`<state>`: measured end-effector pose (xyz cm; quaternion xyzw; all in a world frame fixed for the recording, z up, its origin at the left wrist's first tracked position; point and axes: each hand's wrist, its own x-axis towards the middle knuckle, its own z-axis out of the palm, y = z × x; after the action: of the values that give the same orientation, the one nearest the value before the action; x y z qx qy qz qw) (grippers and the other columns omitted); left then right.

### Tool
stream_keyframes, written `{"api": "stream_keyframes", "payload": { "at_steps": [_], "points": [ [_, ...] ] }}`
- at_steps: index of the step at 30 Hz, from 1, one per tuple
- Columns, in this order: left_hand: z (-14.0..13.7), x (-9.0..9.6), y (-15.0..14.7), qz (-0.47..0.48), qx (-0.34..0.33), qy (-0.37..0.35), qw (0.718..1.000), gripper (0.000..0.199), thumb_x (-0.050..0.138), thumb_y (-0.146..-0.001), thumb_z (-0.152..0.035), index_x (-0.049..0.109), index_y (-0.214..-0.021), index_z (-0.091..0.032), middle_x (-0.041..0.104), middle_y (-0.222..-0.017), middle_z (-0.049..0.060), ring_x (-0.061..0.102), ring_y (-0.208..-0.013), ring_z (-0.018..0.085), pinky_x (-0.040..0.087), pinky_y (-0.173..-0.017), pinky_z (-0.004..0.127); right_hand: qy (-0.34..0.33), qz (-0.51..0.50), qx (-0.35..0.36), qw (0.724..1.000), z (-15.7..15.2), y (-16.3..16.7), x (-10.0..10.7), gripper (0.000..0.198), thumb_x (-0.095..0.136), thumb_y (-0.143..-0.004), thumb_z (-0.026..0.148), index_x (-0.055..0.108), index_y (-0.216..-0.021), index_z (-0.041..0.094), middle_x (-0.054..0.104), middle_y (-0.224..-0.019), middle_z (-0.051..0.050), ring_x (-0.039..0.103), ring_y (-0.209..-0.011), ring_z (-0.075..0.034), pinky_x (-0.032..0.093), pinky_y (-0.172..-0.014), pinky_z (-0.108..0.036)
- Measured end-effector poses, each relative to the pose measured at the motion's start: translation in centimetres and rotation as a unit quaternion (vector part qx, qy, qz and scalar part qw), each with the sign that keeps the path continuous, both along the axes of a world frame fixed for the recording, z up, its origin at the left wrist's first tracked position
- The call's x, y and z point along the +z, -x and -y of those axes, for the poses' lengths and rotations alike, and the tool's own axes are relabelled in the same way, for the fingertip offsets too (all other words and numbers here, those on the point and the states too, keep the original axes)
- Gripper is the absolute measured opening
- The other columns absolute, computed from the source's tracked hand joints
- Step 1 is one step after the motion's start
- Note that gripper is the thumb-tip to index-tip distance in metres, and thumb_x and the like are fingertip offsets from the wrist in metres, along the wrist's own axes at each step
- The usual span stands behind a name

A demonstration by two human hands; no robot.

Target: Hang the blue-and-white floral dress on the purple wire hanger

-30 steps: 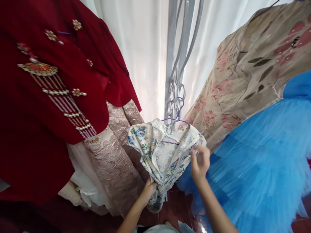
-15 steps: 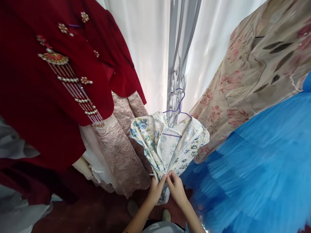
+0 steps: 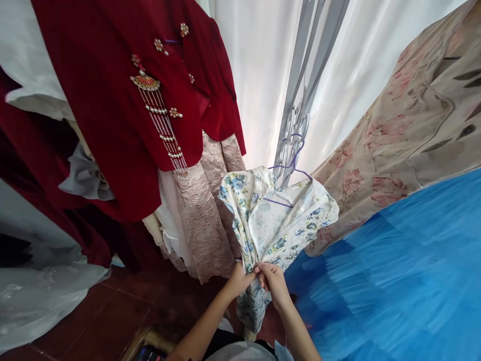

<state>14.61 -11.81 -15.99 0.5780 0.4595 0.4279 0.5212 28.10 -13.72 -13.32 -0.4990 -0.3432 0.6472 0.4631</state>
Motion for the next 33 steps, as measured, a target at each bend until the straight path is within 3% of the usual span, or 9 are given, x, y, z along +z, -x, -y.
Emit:
{"api": "stream_keyframes", "payload": {
  "at_steps": [5, 8, 11, 16, 20, 25, 33],
  "points": [
    [-0.6, -1.4, 0.0, -0.037, 0.000, -0.040, 0.999, 0.038, 0.068, -0.084, -0.043, 0.073, -0.110, -0.015, 0.076, -0.114, 0.012, 0.069, -0.112, 0.028, 0.050, -0.105, 0.038, 0.000, -0.026, -0.110, 0.994, -0.4, 1.1, 0.7, 0.045, 0.073, -0.063, 0.061, 0.066, -0.059, 0.016, 0.044, -0.036, 0.005, 0.026, -0.034, -0.006, 0.014, -0.040, -0.024],
    [-1.0, -2.2, -0.1, -0.042, -0.043, -0.061, 0.996, 0.040, 0.061, -0.088, -0.035, 0.070, -0.121, -0.015, 0.071, -0.127, 0.013, 0.064, -0.123, 0.028, 0.046, -0.111, 0.040, -0.029, -0.029, -0.163, 0.986, -1.9, 1.0, 2.6, 0.042, 0.074, -0.064, 0.057, 0.066, -0.058, 0.016, 0.042, -0.036, 0.005, 0.025, -0.036, -0.007, 0.015, -0.042, -0.025],
    [-1.2, -2.3, 0.1, -0.055, -0.058, -0.055, 0.995, 0.038, 0.063, -0.086, -0.030, 0.071, -0.120, -0.016, 0.071, -0.127, 0.013, 0.064, -0.125, 0.029, 0.044, -0.114, 0.041, -0.102, -0.004, -0.204, 0.974, -4.7, -0.2, 6.7, 0.039, 0.072, -0.071, 0.053, 0.066, -0.058, 0.017, 0.041, -0.036, 0.006, 0.026, -0.037, -0.007, 0.016, -0.043, -0.027],
    [-1.5, -2.3, 0.5, -0.074, -0.046, -0.036, 0.996, 0.033, 0.064, -0.083, -0.025, 0.074, -0.113, -0.016, 0.076, -0.114, 0.012, 0.063, -0.125, 0.029, 0.042, -0.116, 0.041, -0.237, 0.017, -0.220, 0.946, -10.7, -1.6, 15.6, 0.032, 0.070, -0.074, 0.044, 0.066, -0.060, 0.016, 0.043, -0.037, 0.006, 0.026, -0.038, -0.007, 0.017, -0.042, -0.026],
    [-2.1, -2.7, 1.0, -0.085, -0.027, -0.023, 0.996, 0.033, 0.065, -0.081, -0.024, 0.073, -0.112, -0.015, 0.074, -0.121, 0.013, 0.062, -0.127, 0.029, 0.041, -0.116, 0.041, -0.267, 0.012, -0.239, 0.934, -14.0, -1.1, 19.8, 0.024, 0.067, -0.076, 0.034, 0.065, -0.060, 0.016, 0.043, -0.038, 0.006, 0.026, -0.038, -0.007, 0.019, -0.040, -0.024],
    [-2.7, -2.8, 1.6, -0.078, -0.039, -0.021, 0.996, 0.041, 0.068, -0.080, -0.023, 0.070, -0.119, -0.014, 0.069, -0.131, 0.014, 0.059, -0.132, 0.030, 0.040, -0.117, 0.044, -0.270, -0.013, -0.274, 0.923, -15.0, -1.4, 21.4, 0.023, 0.061, -0.078, 0.026, 0.061, -0.058, 0.016, 0.044, -0.040, 0.006, 0.027, -0.038, -0.006, 0.018, -0.038, -0.021],
    [-3.0, -2.9, 1.4, -0.043, -0.055, -0.016, 0.997, 0.037, 0.069, -0.082, -0.027, 0.072, -0.116, -0.012, 0.070, -0.128, 0.015, 0.060, -0.130, 0.030, 0.039, -0.117, 0.044, -0.265, -0.012, -0.289, 0.920, -15.5, -2.7, 22.9, 0.019, 0.059, -0.079, 0.020, 0.061, -0.060, 0.015, 0.045, -0.042, 0.005, 0.027, -0.038, -0.006, 0.018, -0.038, -0.020]
  ]
}}
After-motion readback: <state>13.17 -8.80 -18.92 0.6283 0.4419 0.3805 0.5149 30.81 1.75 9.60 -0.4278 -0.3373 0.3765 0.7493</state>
